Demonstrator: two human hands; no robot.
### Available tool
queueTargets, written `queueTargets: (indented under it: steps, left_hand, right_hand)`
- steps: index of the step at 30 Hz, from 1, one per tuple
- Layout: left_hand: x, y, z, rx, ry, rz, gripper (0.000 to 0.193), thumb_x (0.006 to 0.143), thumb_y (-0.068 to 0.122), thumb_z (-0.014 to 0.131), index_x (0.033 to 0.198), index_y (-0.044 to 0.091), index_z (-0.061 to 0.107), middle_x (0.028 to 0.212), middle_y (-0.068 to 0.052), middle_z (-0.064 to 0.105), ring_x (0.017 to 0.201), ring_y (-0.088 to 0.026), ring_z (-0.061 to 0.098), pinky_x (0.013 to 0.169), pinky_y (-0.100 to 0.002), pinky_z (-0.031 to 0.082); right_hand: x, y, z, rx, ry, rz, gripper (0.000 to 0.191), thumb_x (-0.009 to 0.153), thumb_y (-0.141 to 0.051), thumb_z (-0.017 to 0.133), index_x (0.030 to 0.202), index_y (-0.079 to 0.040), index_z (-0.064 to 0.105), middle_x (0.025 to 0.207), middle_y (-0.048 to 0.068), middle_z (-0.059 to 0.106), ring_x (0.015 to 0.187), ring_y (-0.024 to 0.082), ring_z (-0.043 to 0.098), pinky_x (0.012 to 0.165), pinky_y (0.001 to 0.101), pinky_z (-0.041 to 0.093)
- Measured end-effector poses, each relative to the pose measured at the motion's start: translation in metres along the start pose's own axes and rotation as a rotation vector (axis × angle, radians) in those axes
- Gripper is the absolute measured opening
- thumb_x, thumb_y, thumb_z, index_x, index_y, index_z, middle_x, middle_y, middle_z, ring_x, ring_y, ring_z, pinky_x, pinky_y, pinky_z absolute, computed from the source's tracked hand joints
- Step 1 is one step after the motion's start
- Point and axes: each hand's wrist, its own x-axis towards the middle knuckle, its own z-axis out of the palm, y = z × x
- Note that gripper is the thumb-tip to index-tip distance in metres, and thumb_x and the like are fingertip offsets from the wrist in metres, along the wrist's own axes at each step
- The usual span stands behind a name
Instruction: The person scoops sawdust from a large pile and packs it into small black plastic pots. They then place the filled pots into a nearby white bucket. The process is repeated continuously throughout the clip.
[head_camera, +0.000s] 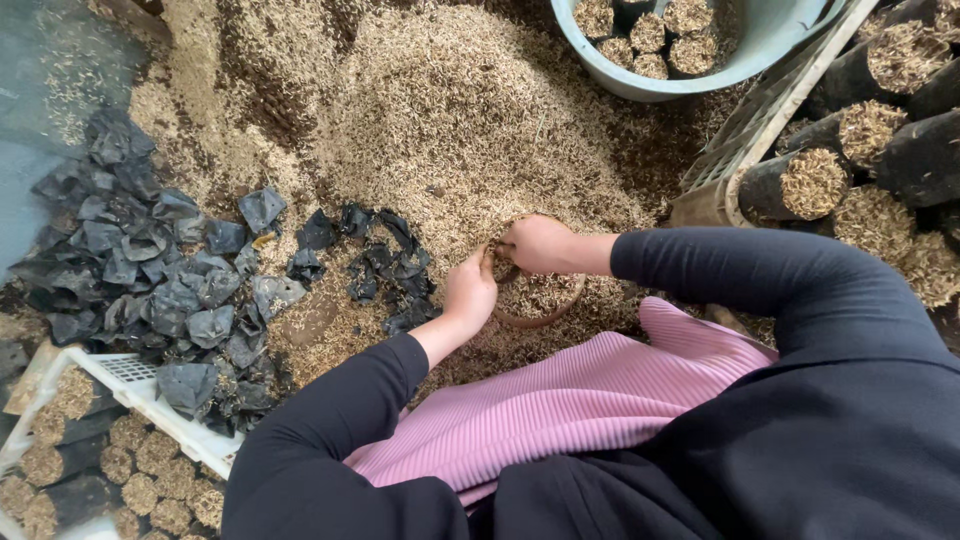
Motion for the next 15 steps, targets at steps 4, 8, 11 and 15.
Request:
queueTargets:
  steps: [4, 8, 11, 15]
  left_hand:
    - [0.005, 0.008, -0.013, 0.006, -0.053, 0.014, 0.055, 0.105, 0.037, 0.038, 0.142, -0.002, 0.050, 0.067, -0.015, 0.067, 0.054, -0.021, 0.062, 0.054, -0.039, 0.049]
    - [0.012, 0.003, -0.023, -0.031, -0.199, -0.039, 0.072, 0.111, 0.053, 0.018, 0.116, -0.004, 0.062, 0.077, -0.014, 0.073, 0.066, -0.021, 0.068, 0.075, -0.036, 0.051]
    - [0.007, -0.014, -0.030, -0.006, -0.230, 0.109, 0.079, 0.109, 0.056, 0.015, 0.112, 0.000, 0.071, 0.084, -0.010, 0.074, 0.077, -0.019, 0.069, 0.089, -0.037, 0.052]
    - [-0.011, -0.043, -0.039, -0.024, -0.304, 0.006, 0.069, 0.106, 0.053, 0.023, 0.114, 0.005, 0.072, 0.084, -0.007, 0.074, 0.071, -0.018, 0.068, 0.080, -0.035, 0.056]
  right_hand:
    - [0.018, 0.005, -0.026, 0.050, -0.173, 0.012, 0.032, 0.105, -0.030, 0.050, 0.106, -0.010, 0.075, 0.080, 0.010, 0.075, 0.067, 0.017, 0.068, 0.067, 0.0366, 0.056]
    - [0.034, 0.031, -0.093, -0.096, -0.232, -0.128, 0.026, 0.098, -0.025, 0.057, 0.111, -0.011, 0.074, 0.096, 0.009, 0.077, 0.078, 0.019, 0.069, 0.074, 0.0319, 0.057]
    - [0.030, 0.078, -0.165, -0.112, -0.147, -0.112, 0.029, 0.094, -0.019, 0.063, 0.120, -0.011, 0.072, 0.114, 0.008, 0.075, 0.085, 0.021, 0.070, 0.079, 0.0354, 0.062]
    - [-0.004, 0.159, -0.243, -0.023, 0.305, 0.234, 0.030, 0.105, -0.019, 0.057, 0.132, -0.018, 0.071, 0.122, 0.013, 0.073, 0.096, 0.026, 0.070, 0.092, 0.0417, 0.054]
